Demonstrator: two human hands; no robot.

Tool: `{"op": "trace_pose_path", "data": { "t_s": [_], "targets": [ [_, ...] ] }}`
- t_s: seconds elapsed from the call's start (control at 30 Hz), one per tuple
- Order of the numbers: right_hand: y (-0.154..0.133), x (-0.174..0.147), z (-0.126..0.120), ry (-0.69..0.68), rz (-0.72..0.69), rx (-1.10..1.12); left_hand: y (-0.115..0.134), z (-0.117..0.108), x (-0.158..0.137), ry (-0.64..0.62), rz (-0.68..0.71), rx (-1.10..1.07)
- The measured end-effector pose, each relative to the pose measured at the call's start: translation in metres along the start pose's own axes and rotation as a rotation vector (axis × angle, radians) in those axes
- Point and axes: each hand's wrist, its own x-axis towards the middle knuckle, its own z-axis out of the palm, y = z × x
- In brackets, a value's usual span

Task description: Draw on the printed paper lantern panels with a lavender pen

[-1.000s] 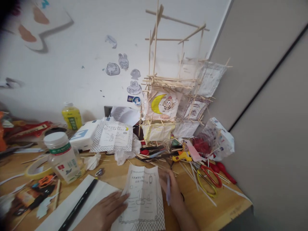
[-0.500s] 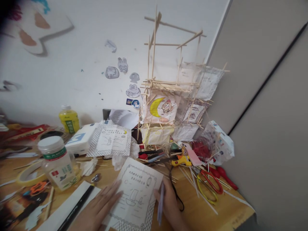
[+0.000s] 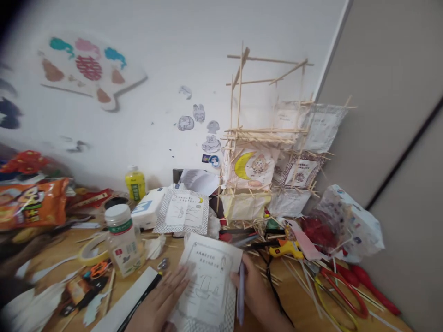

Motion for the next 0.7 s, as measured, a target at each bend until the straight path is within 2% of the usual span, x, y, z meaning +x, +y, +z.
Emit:
{"op": "trace_pose_path", "data": {
  "t_s": [0.1, 0.17, 0.27, 0.37, 0.43, 0.53, 0.6, 0.67, 0.7],
  "targets": [
    [-0.007, 0.018, 0.013, -0.062, -0.014, 0.173, 0.001, -0.009, 0.007, 0.128, 0.128, 0.023],
    [-0.004, 0.023, 0.024, -0.041, -0.016, 0.256, 0.004, -0.016, 0.011, 0.137, 0.205, 0.065],
    [0.01, 0.019, 0.041, 0.036, 0.005, 0.327, 0.009, -0.015, 0.012, 0.062, 0.291, 0.116],
    [0.017, 0.012, 0.048, 0.058, -0.007, 0.253, 0.013, 0.0, 0.007, -0.02, 0.356, 0.1],
    [0.015, 0.011, 0.045, 0.111, -0.066, 0.16, 0.015, 0.007, 0.005, -0.035, 0.347, 0.062],
    [0.008, 0.012, 0.029, 0.206, -0.129, 0.039, 0.021, -0.002, 0.01, -0.177, 0.315, -0.007],
    [0.007, 0.013, 0.017, 0.286, -0.149, -0.012, 0.027, -0.015, 0.017, -0.355, 0.209, -0.009],
    [0.009, 0.013, 0.008, 0.314, -0.194, -0.096, 0.035, -0.024, 0.024, -0.386, 0.133, -0.052],
    [0.01, 0.014, 0.004, 0.286, -0.23, -0.144, 0.038, -0.025, 0.027, -0.398, 0.093, -0.075]
  ]
}}
